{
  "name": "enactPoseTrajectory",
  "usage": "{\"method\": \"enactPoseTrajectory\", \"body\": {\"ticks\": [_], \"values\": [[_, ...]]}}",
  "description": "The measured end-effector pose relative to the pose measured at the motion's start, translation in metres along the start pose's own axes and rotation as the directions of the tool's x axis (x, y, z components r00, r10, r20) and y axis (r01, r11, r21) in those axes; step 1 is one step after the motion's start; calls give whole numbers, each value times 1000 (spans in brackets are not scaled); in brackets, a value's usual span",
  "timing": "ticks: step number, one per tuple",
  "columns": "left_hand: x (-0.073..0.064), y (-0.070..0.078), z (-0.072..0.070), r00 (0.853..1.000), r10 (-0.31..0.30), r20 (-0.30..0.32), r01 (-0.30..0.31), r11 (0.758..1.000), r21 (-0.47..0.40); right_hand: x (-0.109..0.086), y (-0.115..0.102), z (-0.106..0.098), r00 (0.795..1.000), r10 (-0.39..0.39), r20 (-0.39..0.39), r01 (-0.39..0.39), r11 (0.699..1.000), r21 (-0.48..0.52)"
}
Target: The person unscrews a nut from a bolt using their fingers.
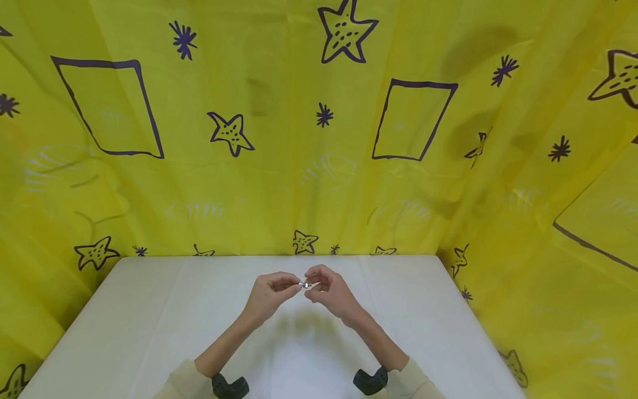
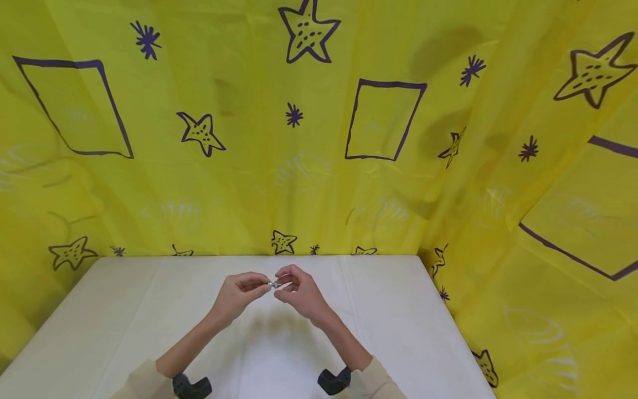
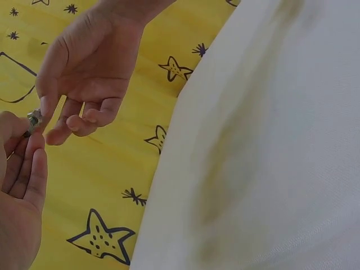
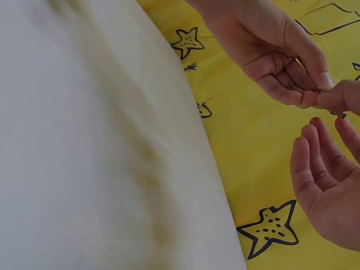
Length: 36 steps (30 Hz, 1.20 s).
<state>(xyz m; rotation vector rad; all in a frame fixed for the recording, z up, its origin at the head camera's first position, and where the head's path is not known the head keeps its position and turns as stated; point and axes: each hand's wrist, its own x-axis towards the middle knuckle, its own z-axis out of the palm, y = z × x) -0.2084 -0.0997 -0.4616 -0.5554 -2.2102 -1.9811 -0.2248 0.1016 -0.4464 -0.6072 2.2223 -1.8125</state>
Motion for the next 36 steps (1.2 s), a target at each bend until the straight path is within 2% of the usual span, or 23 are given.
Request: {"method": "enactPoseTrajectory", "body": {"ticks": [5, 10, 15, 21, 25, 31, 36], "values": [[0, 1, 0, 1000, -1, -2, 1, 1000, 1, 0, -2, -1, 999, 32, 27, -32, 999, -23], [0, 3, 2, 1000, -18, -5, 18, 999, 38, 1, -2, 1, 999, 48, -8, -49, 997, -57], [1, 3, 1, 1000, -21, -6, 21, 999, 38, 1, -1, 2, 999, 8, -48, -12, 997, -73], [0, 3, 0, 1000, -22, -4, 22, 1000, -1, 0, -2, 3, 996, -62, -64, 58, 996, -60], [0, 2, -2, 1000, -19, -6, 19, 1000, 0, 1, -2, 4, 995, -74, -66, 71, 996, -55], [0, 3, -4, 999, -30, -30, 30, 999, 11, 0, -5, 3, 996, -66, -60, 63, 997, -53], [1, 6, -4, 998, -40, -50, 40, 999, -2, 3, -6, 3, 998, -15, -66, 10, 998, -62]]}}
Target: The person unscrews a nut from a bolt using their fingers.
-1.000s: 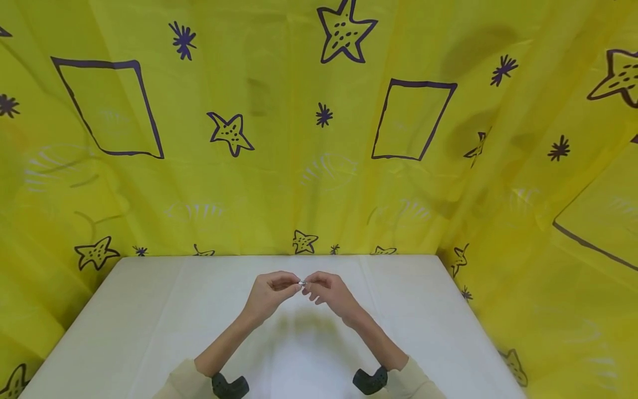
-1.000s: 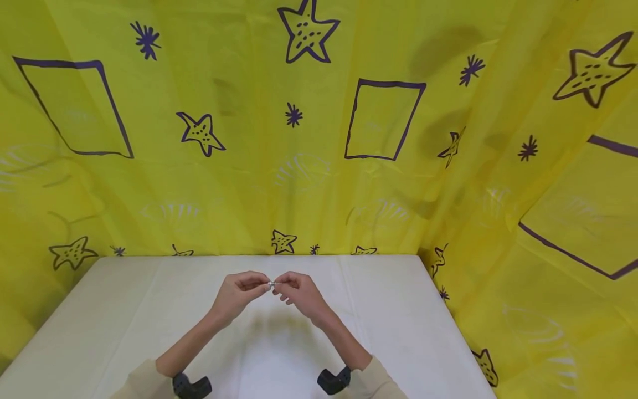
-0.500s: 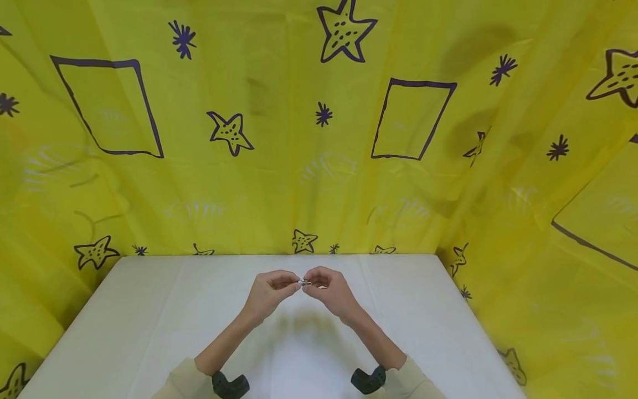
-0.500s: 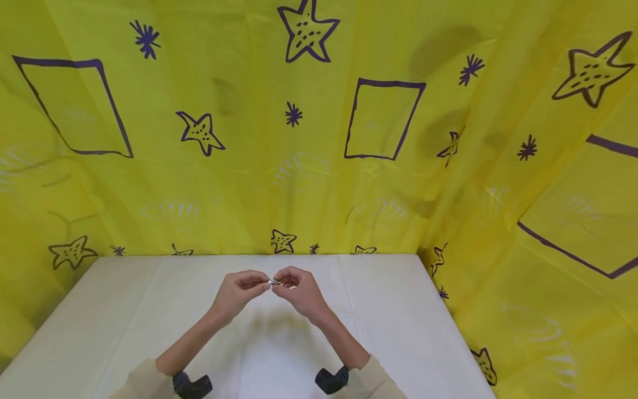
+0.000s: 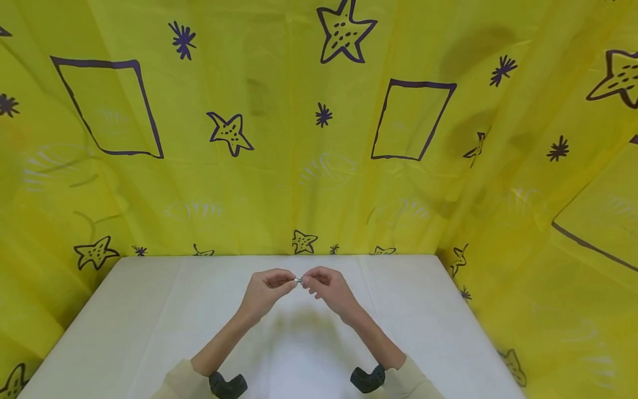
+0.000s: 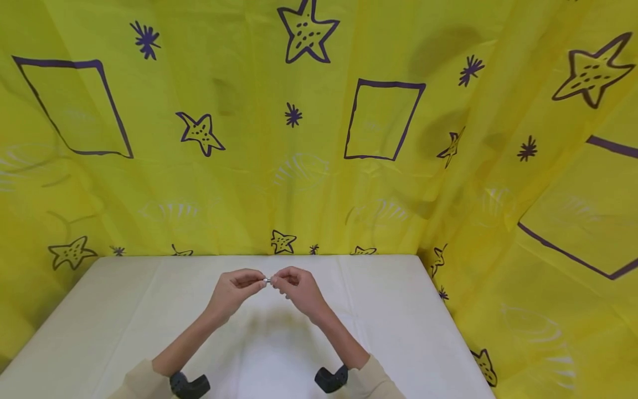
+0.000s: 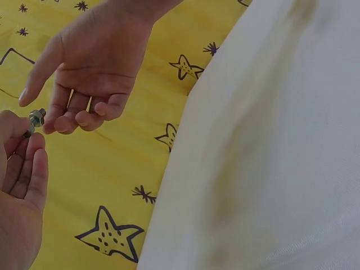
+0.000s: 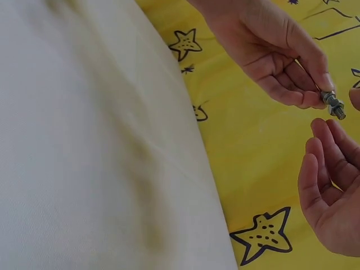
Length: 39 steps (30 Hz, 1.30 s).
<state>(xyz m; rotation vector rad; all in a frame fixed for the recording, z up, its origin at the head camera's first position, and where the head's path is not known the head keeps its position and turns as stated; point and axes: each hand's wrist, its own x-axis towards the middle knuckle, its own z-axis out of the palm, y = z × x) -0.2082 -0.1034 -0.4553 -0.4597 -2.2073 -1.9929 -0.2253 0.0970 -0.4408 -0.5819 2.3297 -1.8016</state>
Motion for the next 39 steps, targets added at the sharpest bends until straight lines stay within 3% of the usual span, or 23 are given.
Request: {"method": "enactPoseTrajectory", "body": {"ticks": [4, 12, 26, 39], "values": [[0, 0, 0, 1000, 21, 7, -21, 1000, 0, 2, -1, 2, 1000, 23, 4, -23, 1000, -9], [0, -1, 1, 998, 65, 10, -65, 998, 9, 0, -3, 2, 1000, -30, -7, 29, 1000, -6], [1, -1, 4, 999, 39, -4, -39, 999, -15, 0, 1, 3, 995, -92, -44, 93, 996, 16], [2, 1, 6, 999, 52, 5, -52, 998, -18, 1, -7, 4, 997, 35, -76, -31, 998, 46]]}}
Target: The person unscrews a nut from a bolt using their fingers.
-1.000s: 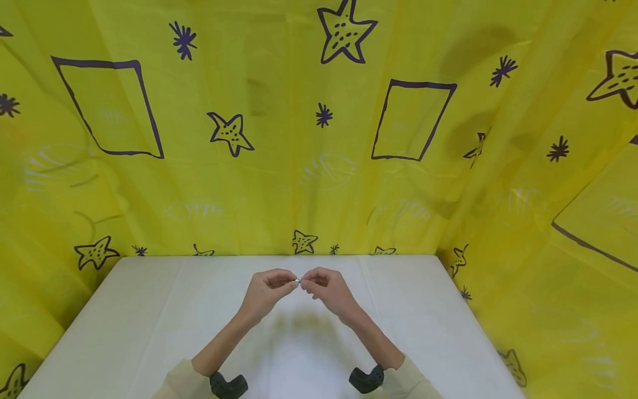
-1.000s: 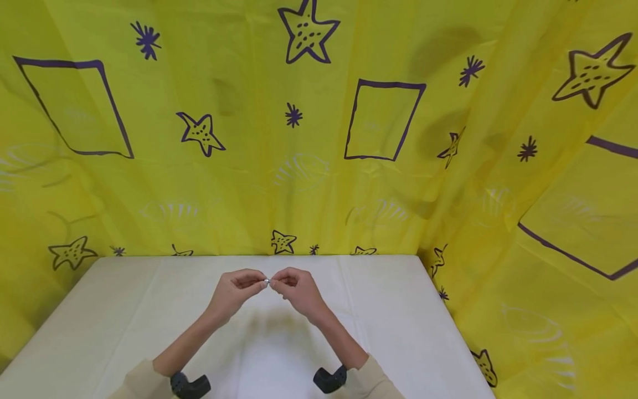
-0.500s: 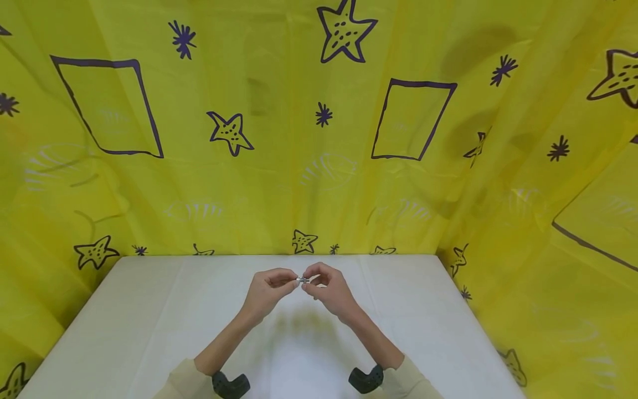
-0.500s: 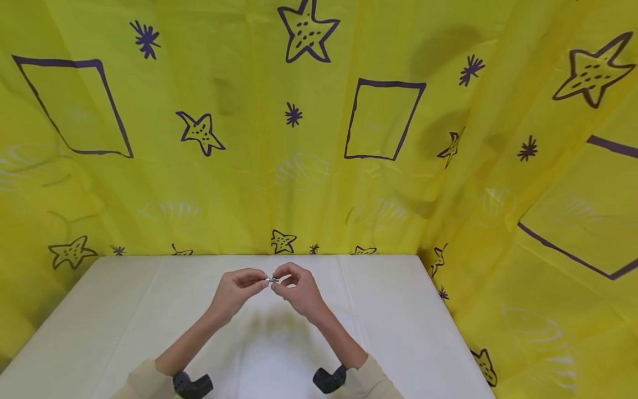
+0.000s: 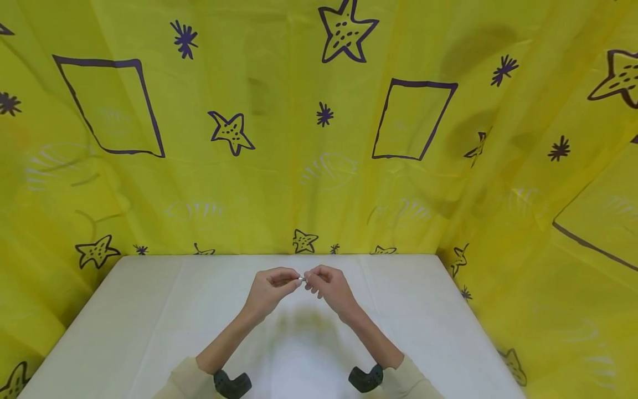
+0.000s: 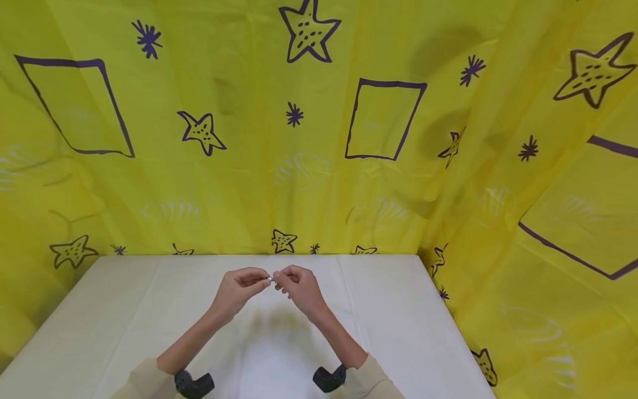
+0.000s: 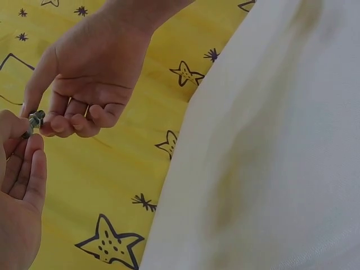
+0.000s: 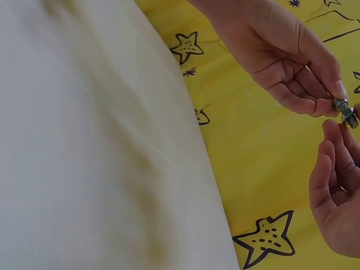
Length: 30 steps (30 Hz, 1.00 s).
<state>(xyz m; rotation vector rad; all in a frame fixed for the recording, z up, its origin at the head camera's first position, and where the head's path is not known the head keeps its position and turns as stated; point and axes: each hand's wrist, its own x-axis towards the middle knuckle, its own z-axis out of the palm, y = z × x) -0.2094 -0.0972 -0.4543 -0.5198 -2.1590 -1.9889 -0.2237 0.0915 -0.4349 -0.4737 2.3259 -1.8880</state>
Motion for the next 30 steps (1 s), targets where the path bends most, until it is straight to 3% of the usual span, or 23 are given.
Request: {"method": "enactPoseTrajectory", "body": {"ticks": [4, 15, 23, 30], "values": [[0, -1, 0, 1000, 9, 12, -9, 1000, -6, 0, 2, 0, 1000, -12, 11, 12, 999, 35], [0, 1, 0, 1000, -16, -14, 16, 1000, -15, 0, 6, 0, 990, -144, 4, 143, 988, 64], [0, 1, 0, 1000, -19, -25, 19, 1000, -21, -4, -2, 2, 985, -170, 23, 167, 980, 113], [0, -1, 0, 1000, -20, -22, 19, 1000, -18, 0, 9, -3, 990, -137, 41, 135, 990, 49]]}}
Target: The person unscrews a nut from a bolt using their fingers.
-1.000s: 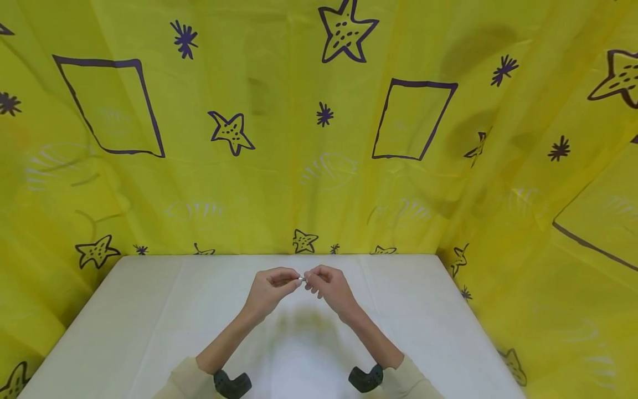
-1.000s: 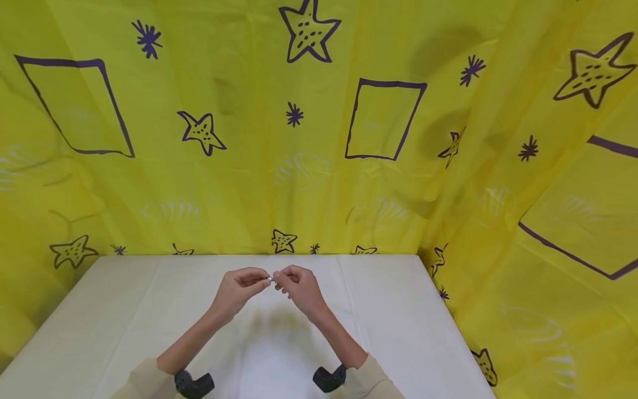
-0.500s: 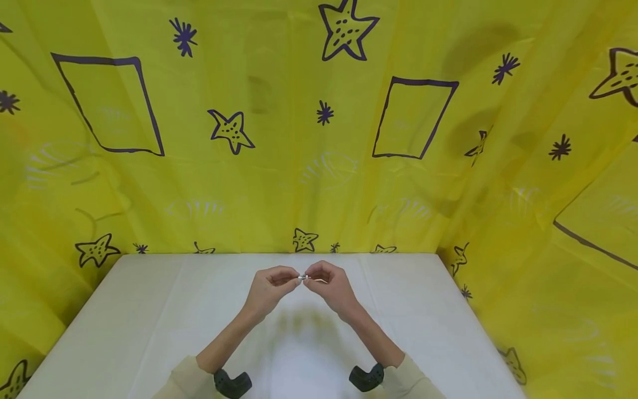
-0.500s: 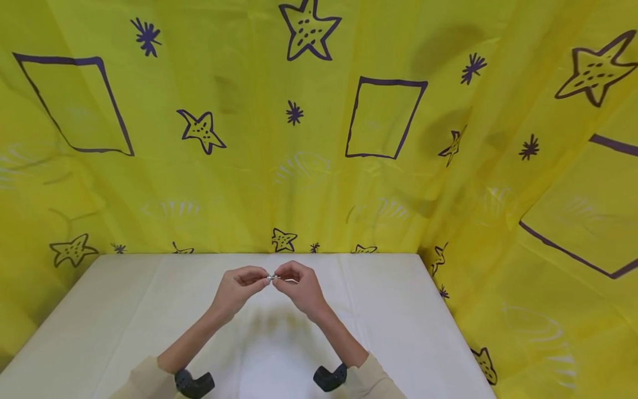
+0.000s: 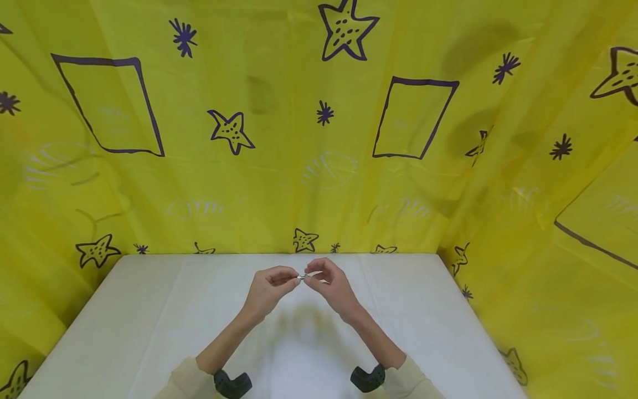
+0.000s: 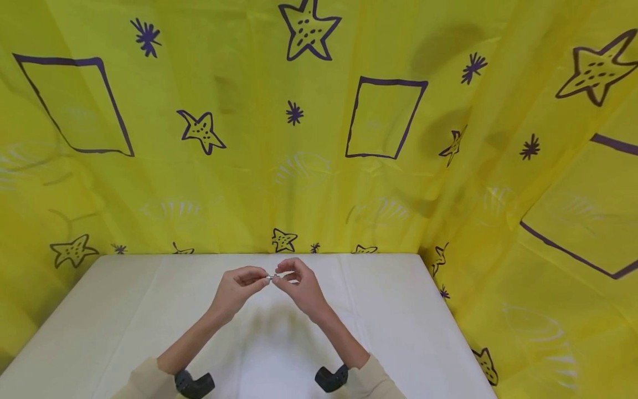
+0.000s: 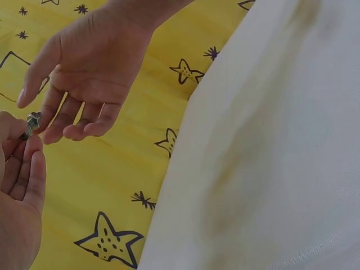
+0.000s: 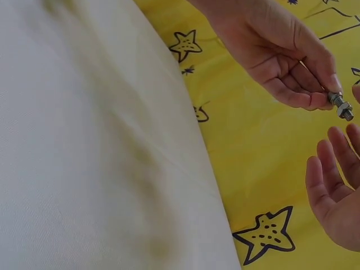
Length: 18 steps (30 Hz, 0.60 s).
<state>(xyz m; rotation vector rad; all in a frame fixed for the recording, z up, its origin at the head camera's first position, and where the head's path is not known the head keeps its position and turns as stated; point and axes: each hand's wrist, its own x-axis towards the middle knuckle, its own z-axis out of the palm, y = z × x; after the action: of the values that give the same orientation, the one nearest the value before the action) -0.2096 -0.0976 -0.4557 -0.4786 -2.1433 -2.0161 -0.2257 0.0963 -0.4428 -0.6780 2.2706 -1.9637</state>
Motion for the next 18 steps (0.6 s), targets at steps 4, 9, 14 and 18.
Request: {"method": "enactPoseTrajectory", "body": {"ticks": [4, 9, 14, 18], "values": [[-1, 0, 0, 1000, 3, 6, -3, 1000, -3, -1, -1, -1, 999, 40, 7, -39, 999, -31], [-1, 1, 1, 1000, -2, 7, 2, 1000, -15, -1, -2, 0, 999, 38, 1, -38, 999, -36], [0, 2, 1, 1000, -5, 0, 5, 1000, -13, -1, -5, 1, 1000, 14, -12, -14, 1000, -21], [0, 2, 1, 1000, -5, -4, 5, 1000, -3, -2, -4, 2, 1000, 0, -19, 0, 1000, -5]]}}
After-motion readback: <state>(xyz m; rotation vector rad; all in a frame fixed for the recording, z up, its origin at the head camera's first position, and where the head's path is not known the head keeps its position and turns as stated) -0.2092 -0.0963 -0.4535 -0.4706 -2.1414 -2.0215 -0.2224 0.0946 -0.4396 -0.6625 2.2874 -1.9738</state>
